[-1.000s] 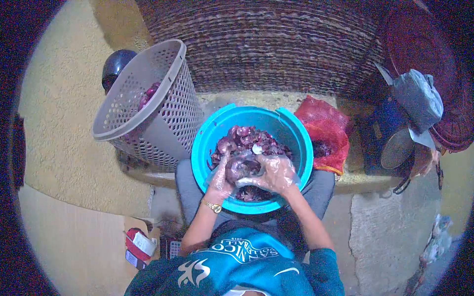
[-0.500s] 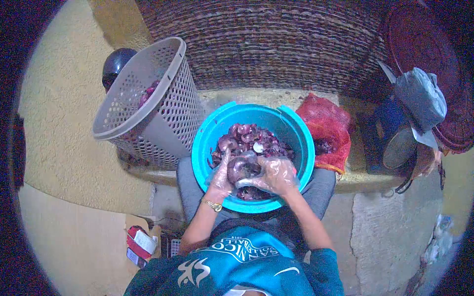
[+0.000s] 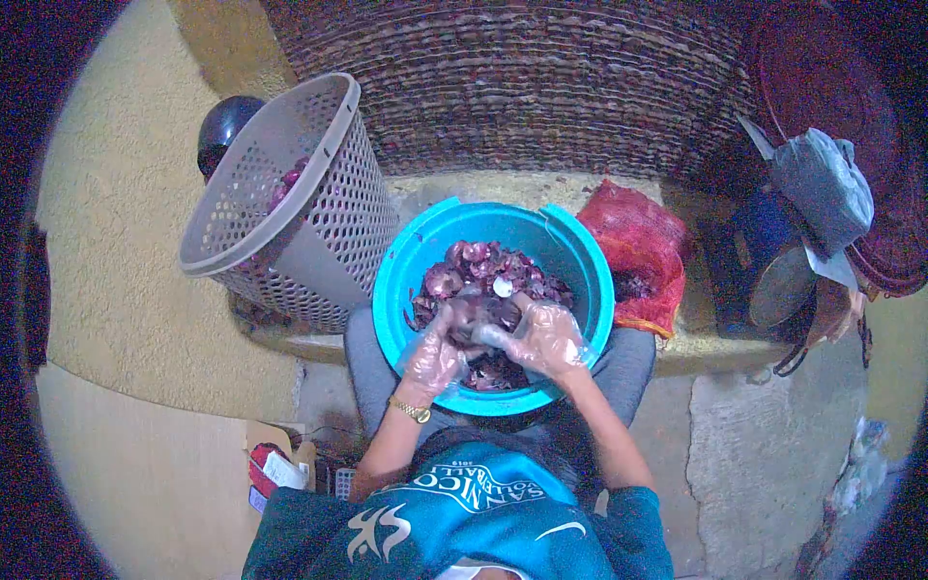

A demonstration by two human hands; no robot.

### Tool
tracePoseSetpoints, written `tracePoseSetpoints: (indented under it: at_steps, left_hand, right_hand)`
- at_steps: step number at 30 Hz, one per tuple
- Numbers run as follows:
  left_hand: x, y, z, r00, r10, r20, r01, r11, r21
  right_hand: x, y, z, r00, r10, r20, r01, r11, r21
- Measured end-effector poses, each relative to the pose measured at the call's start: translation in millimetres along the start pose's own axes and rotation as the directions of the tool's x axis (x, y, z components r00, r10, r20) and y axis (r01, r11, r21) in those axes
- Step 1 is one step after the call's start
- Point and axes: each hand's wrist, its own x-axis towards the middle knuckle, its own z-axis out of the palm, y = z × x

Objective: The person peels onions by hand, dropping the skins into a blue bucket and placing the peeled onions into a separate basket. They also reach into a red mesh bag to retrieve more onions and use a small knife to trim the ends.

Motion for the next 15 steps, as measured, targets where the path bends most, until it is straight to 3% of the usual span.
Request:
tracePoseSetpoints:
  at_steps: [2, 4, 6, 7, 9, 13, 15]
  left_hand:
    - [6.5, -3.8, -8.0, 0.998, 0.008, -0.067, -0.016, 0.992, -0.125]
    - [7.5, -1.7, -12.0, 0.997, 0.007, -0.074, -0.017, 0.991, -0.133]
    - [9.4, -0.4, -9.7, 0.996, -0.015, -0.091, -0.006, 0.972, -0.233]
    - [9.0, 1.1, -6.8, 0.996, -0.015, -0.092, -0.007, 0.973, -0.232]
    - [5.9, 2.6, -0.5, 0.992, -0.042, -0.120, 0.015, 0.975, -0.220]
    - [5.4, 2.3, 1.0, 0.983, -0.078, -0.167, 0.042, 0.977, -0.211]
    - [7.3, 3.8, 0.4, 0.989, -0.100, -0.111, 0.072, 0.972, -0.226]
  right_hand:
    - [-1.1, -6.5, -2.2, 0.994, 0.097, -0.058, -0.090, 0.990, 0.113]
    - [-0.1, -5.7, -6.0, 0.994, 0.112, 0.005, -0.112, 0.982, 0.154]
    - [1.3, -2.4, -5.8, 0.999, 0.038, -0.017, -0.034, 0.973, 0.230]
    - [1.8, -1.2, -5.8, 0.999, 0.038, -0.017, -0.033, 0.972, 0.231]
    - [1.8, 0.3, -4.8, 0.994, -0.100, -0.046, 0.109, 0.957, 0.270]
    - [6.5, 0.9, -4.1, 0.988, -0.156, -0.010, 0.154, 0.963, 0.222]
    - [5.8, -1.4, -9.8, 0.993, -0.110, 0.051, 0.102, 0.986, 0.134]
